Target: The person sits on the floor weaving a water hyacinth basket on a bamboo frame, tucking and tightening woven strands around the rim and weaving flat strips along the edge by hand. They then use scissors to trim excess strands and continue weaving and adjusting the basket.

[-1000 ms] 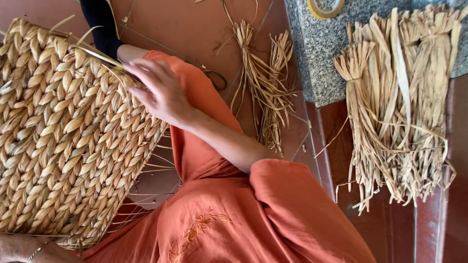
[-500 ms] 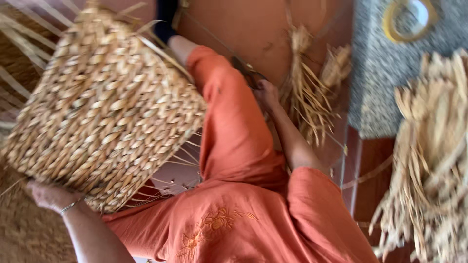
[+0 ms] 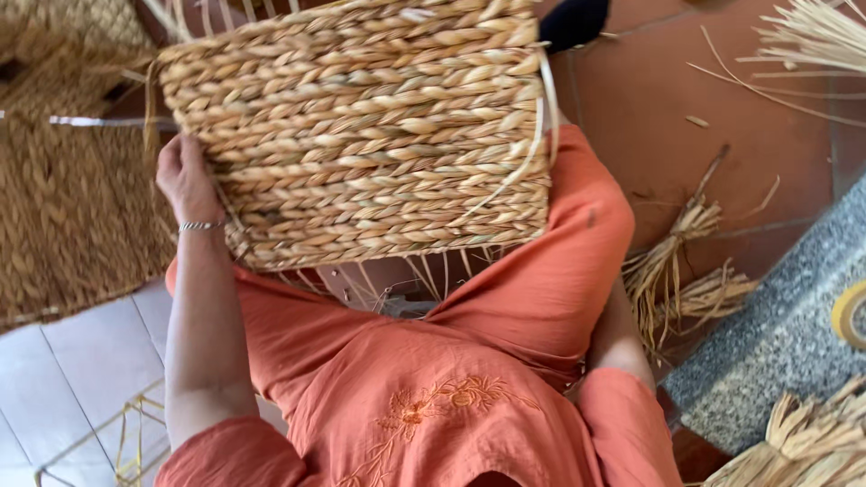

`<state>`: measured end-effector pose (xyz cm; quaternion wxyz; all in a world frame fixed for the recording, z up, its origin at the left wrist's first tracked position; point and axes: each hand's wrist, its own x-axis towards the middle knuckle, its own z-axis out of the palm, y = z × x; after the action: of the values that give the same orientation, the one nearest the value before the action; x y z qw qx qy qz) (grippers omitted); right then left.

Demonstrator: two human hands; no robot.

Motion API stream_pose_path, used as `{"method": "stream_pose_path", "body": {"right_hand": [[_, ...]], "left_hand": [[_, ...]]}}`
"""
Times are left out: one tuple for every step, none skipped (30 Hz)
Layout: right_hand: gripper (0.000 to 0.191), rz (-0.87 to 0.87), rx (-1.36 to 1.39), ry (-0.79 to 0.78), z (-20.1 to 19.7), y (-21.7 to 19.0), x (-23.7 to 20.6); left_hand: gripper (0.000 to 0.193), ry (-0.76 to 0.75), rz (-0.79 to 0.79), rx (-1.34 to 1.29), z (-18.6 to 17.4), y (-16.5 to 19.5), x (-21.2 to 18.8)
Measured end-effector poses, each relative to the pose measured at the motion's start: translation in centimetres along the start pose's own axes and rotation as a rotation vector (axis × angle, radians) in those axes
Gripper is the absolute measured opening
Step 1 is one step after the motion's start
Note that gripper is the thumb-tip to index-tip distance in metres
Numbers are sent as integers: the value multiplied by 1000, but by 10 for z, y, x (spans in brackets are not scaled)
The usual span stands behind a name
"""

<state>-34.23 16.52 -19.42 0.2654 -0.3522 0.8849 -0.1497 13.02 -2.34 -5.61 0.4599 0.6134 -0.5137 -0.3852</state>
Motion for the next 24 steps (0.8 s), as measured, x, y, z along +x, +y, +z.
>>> {"method": "stream_pose_path", "body": {"right_hand": [[33, 0, 27, -6, -1, 2, -6], [34, 6, 50, -14, 0, 12, -17], [34, 26, 103, -19, 1, 35, -32], [34, 34, 150, -24, -2, 51, -47], [35, 49, 180, -30, -10, 69, -62], [35, 114, 335, -30, -21, 90, -83], [36, 184, 496, -24, -32, 110, -103], [36, 266, 690, 12, -39, 123, -114], [36, 317, 857, 63, -46, 132, -120], [38, 429, 998, 137, -52, 137, -124], [36, 340, 1065, 162, -62, 141, -123], [36, 252, 1134, 188, -72, 140, -122], [38, 155, 1049, 257, -81, 134, -120], [40, 56, 965, 329, -90, 124, -119], [44, -45, 960, 317, -101, 112, -119], [48, -143, 955, 302, -110, 97, -123], [52, -237, 948, 287, -116, 80, -129], [53, -344, 829, 278, -122, 60, -135], [54, -448, 708, 267, -127, 40, -139], [55, -552, 586, 251, -131, 18, -142], [56, -590, 471, 239, -133, -4, -144], [56, -626, 358, 230, -134, -26, -145], [57, -660, 243, 220, -136, -46, -144], [60, -739, 175, 219, -137, -66, -139]], "left_hand": [[26, -6, -1, -11, -5, -3, 2], [26, 14, 10, 53, -10, -6, 5], [26, 32, 20, 115, -13, -10, 7], [27, 49, 30, 174, -17, -13, 8], [25, 71, 154, 282, -20, -15, 9], [23, 90, 274, 392, -23, -18, 10], [22, 106, 392, 500, -25, -21, 11], [21, 101, 391, 548, -28, -23, 13], [21, 97, 386, 599, -31, -26, 15], [21, 89, 374, 656, -36, -28, 16], [20, 71, 363, 707, -41, -30, 19], [19, 49, 354, 757, -46, -31, 23], [19, 23, 350, 802, -50, -32, 27], [18, 2, 288, 794, -55, -32, 29], [18, -22, 228, 786, -56, -32, 32], [18, -47, 168, 781, -59, -32, 34], [25, -25, 240, 757, -60, -32, 34], [38, -6, 314, 733, -59, -30, 31], [53, 14, 387, 709, -56, -28, 26], [55, 57, 470, 759, -49, -24, 21], [58, 102, 554, 809, -39, -20, 15], [61, 147, 642, 857, -29, -15, 10], [62, 83, 676, 843, -21, -9, 1], [62, 19, 711, 829, -12, -2, -6]]}}
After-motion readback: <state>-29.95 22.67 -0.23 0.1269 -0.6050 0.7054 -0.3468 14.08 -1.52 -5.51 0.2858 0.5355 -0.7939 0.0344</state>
